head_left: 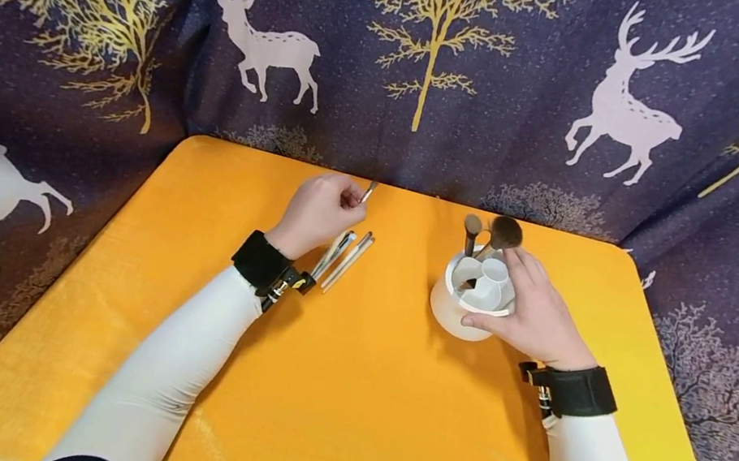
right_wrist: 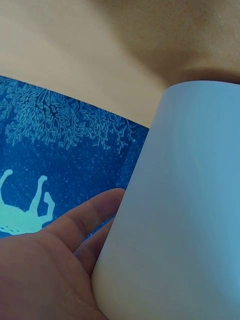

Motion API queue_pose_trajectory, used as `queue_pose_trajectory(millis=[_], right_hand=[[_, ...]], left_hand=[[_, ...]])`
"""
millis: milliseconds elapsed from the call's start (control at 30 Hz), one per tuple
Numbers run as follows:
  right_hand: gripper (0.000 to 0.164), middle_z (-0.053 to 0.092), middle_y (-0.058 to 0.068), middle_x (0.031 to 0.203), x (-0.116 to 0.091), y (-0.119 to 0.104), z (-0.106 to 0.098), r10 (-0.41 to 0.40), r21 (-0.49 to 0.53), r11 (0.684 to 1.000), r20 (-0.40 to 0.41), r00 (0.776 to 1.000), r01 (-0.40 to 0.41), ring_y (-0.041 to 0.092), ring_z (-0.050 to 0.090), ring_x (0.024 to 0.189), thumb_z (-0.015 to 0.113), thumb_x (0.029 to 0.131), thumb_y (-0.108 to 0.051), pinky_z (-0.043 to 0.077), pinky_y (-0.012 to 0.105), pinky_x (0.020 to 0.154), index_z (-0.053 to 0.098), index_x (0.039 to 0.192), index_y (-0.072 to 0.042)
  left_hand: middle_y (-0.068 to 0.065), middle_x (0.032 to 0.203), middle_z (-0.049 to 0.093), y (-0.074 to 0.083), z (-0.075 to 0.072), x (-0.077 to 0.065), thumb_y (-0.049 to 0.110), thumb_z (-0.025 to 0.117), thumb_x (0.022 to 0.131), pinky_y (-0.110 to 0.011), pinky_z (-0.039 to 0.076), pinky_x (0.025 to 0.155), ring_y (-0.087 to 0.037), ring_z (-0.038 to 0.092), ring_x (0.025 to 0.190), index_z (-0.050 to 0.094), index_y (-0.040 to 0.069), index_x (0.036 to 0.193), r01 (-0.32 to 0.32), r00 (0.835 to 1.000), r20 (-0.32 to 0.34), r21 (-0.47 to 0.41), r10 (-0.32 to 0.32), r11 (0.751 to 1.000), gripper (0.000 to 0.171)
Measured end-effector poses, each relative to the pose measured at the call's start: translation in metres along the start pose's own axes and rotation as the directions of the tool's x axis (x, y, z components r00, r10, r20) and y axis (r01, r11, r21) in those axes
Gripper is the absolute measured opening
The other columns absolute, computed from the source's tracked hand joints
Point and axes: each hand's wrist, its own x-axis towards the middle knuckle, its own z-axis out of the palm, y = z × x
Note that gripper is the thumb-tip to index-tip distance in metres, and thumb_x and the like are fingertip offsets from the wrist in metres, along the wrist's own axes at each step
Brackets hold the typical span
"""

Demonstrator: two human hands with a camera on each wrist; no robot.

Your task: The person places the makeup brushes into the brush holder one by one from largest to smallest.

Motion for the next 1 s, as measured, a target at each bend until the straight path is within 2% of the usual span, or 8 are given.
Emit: queue_pose_trajectory(millis=[300, 633, 833, 1000], right_hand=[[0.123, 0.031, 0.007, 0.154, 0.001, 0.000, -0.001, -0.004, 0.009, 1.000, -0.001, 1.000, 0.004, 0.029, 0.037, 0.132, 0.076, 0.059, -0.078, 0.041, 0.054, 0.097, 0.028, 0.154, -0.017], [0.122, 0.032, 0.008, 0.153, 0.001, -0.001, -0.001, 0.000, 0.016, 1.000, 0.007, 1.000, 0.000, 0.029, 0.037, 0.131, 0.076, 0.060, -0.077, 0.041, 0.054, 0.097, 0.027, 0.155, -0.018], [0.124, 0.030, 0.009, 0.155, 0.001, -0.001, -0.001, 0.008, 0.013, 1.000, 0.017, 1.000, -0.008, 0.030, 0.035, 0.133, 0.076, 0.060, -0.078, 0.040, 0.055, 0.098, 0.025, 0.156, -0.017], [0.124, 0.031, 0.009, 0.154, 0.001, -0.001, -0.001, 0.007, 0.016, 1.000, 0.012, 1.000, -0.007, 0.030, 0.037, 0.132, 0.076, 0.060, -0.078, 0.041, 0.054, 0.097, 0.027, 0.155, -0.016]], left_hand=[[0.006, 0.084, 0.059, 0.012, 0.005, 0.005, 0.021, 0.065, 0.090, -0.025, 0.044, 0.067, -0.007, 0.051, 0.072, 0.063, 0.016, 0.092, -0.018, 0.999, -0.039, -0.056, 0.015, 0.998, 0.006], [0.004, 0.086, 0.059, 0.029, 0.008, 0.013, 0.023, 0.065, 0.091, -0.025, 0.044, 0.068, -0.007, 0.053, 0.076, 0.065, 0.014, 0.093, -0.077, 0.991, -0.119, -0.094, 0.066, 0.993, 0.009], [0.005, 0.085, 0.059, 0.038, 0.012, 0.017, 0.024, 0.066, 0.091, -0.026, 0.044, 0.069, -0.010, 0.054, 0.077, 0.065, 0.015, 0.093, -0.088, 0.989, -0.126, -0.122, 0.073, 0.989, 0.009], [0.006, 0.085, 0.058, 0.045, 0.016, 0.021, 0.025, 0.067, 0.091, -0.025, 0.044, 0.070, -0.007, 0.053, 0.078, 0.065, 0.017, 0.094, -0.108, 0.987, -0.132, -0.132, 0.091, 0.985, 0.009]])
